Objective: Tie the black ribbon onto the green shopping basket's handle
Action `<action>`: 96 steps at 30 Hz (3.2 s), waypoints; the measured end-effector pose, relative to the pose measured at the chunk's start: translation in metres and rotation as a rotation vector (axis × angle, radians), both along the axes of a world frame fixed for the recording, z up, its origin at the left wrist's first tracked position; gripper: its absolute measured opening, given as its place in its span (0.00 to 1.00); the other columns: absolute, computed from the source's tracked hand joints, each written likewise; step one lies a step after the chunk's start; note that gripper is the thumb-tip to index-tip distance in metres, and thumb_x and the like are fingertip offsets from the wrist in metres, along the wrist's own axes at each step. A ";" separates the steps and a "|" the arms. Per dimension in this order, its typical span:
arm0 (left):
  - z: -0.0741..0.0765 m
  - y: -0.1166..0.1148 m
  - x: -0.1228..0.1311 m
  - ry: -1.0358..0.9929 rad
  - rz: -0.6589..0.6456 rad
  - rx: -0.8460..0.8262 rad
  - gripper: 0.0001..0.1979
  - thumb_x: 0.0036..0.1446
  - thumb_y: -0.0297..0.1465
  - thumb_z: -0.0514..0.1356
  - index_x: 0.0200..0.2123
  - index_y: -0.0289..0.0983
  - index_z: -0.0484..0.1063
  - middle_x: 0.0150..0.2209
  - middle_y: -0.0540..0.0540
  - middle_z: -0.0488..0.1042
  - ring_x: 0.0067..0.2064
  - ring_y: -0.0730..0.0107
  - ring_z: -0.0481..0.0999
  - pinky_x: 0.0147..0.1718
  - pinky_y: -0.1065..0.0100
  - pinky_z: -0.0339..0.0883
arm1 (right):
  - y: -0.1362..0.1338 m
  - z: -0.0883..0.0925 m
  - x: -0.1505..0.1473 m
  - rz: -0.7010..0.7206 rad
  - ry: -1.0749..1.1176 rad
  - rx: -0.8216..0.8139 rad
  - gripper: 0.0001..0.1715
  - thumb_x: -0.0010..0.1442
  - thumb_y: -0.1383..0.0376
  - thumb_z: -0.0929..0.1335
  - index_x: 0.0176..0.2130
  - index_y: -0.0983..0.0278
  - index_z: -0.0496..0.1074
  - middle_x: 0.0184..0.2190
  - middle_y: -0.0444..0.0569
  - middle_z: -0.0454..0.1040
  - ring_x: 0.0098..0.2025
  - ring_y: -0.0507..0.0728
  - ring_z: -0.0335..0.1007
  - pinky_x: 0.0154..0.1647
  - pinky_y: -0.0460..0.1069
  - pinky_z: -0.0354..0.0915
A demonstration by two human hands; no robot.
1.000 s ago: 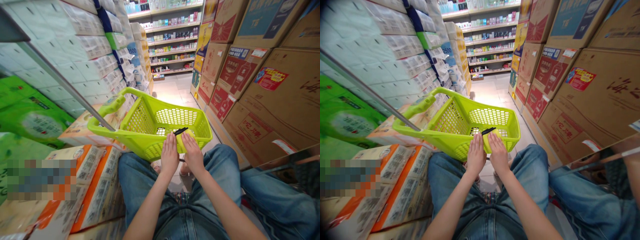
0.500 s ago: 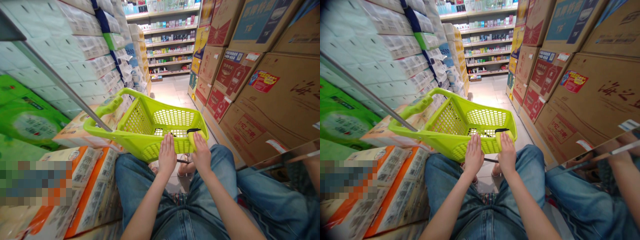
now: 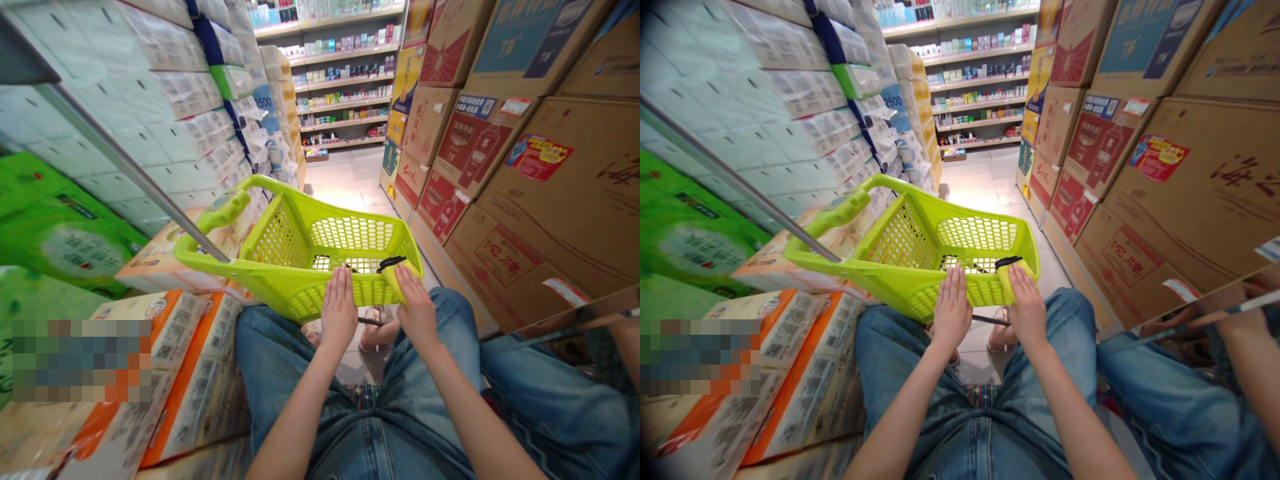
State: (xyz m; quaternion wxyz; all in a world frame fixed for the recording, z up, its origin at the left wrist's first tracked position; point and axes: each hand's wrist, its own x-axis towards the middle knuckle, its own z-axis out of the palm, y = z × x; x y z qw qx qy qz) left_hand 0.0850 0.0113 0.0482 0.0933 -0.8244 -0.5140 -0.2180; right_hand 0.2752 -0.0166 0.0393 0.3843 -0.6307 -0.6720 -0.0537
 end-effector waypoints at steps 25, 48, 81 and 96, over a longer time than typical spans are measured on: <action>0.001 0.000 0.001 0.021 0.007 0.000 0.41 0.56 0.23 0.53 0.71 0.25 0.40 0.72 0.34 0.47 0.74 0.57 0.40 0.69 0.54 0.48 | 0.007 0.009 -0.026 0.110 -0.058 -0.015 0.50 0.47 0.82 0.58 0.68 0.67 0.58 0.66 0.55 0.63 0.70 0.58 0.54 0.71 0.60 0.56; -0.002 0.001 0.002 0.001 0.015 0.008 0.39 0.59 0.22 0.51 0.71 0.26 0.40 0.72 0.33 0.49 0.74 0.57 0.43 0.69 0.52 0.50 | 0.017 0.016 -0.071 0.149 -0.047 -0.039 0.48 0.50 0.81 0.58 0.69 0.68 0.56 0.67 0.56 0.61 0.71 0.59 0.53 0.71 0.60 0.55; -0.003 0.001 0.003 0.027 0.019 -0.005 0.40 0.58 0.24 0.52 0.71 0.25 0.40 0.73 0.34 0.46 0.74 0.57 0.40 0.70 0.54 0.47 | 0.008 0.008 -0.030 0.078 -0.094 -0.014 0.49 0.48 0.82 0.58 0.68 0.67 0.59 0.66 0.54 0.63 0.69 0.58 0.56 0.70 0.58 0.56; -0.004 0.002 0.004 -0.005 0.025 0.015 0.42 0.56 0.23 0.53 0.71 0.26 0.39 0.73 0.34 0.46 0.74 0.57 0.41 0.70 0.54 0.46 | 0.005 0.010 -0.017 -0.137 -0.015 -0.052 0.48 0.47 0.81 0.60 0.67 0.69 0.60 0.66 0.58 0.64 0.68 0.62 0.58 0.69 0.59 0.59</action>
